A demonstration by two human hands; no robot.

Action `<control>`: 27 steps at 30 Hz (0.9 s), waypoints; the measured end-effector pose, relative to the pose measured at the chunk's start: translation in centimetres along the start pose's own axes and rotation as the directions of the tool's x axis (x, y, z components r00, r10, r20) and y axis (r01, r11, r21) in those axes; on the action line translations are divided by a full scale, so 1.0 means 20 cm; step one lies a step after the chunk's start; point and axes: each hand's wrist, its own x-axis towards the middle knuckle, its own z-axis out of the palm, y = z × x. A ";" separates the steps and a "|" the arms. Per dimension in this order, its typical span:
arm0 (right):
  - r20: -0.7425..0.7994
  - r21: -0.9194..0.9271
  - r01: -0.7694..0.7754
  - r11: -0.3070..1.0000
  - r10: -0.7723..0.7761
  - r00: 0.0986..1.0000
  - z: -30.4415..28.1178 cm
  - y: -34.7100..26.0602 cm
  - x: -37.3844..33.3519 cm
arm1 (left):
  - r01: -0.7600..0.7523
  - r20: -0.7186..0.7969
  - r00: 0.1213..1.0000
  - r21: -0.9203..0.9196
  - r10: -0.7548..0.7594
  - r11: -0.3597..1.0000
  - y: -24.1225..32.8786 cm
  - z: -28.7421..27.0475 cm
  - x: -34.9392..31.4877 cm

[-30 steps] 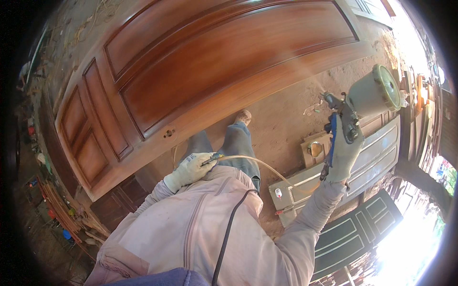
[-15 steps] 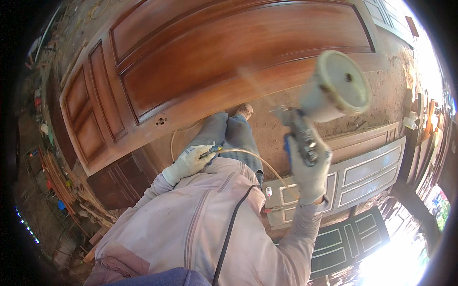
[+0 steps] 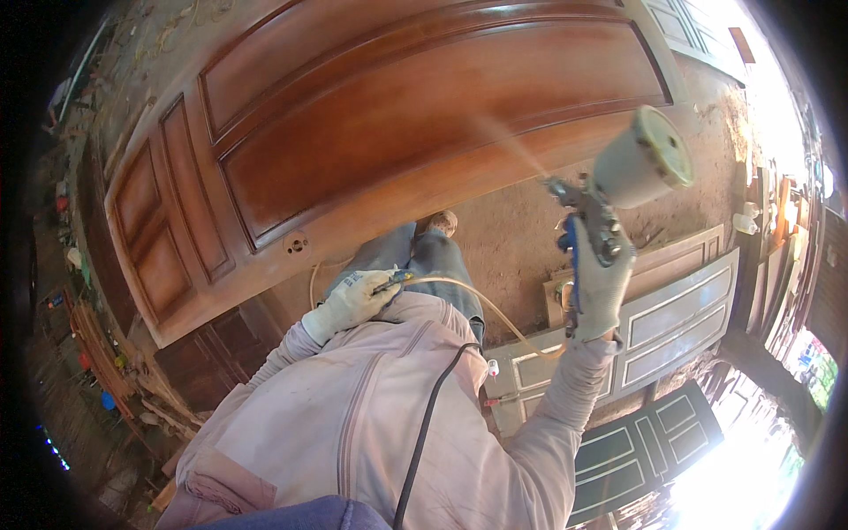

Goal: The person uses a spray gun to apply a finish to a large wooden door. They move the spray gun in steady horizontal and vertical passes across the door surface, covering the panels and edges. The door remains stationary on the floor while the person walks around it to reach different areas.

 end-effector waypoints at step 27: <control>0.247 0.019 -0.032 0.999 0.026 0.969 0.25 -0.10 -0.05 | 0.027 0.026 0.999 0.015 -0.027 1.000 -0.05 -0.11 0.05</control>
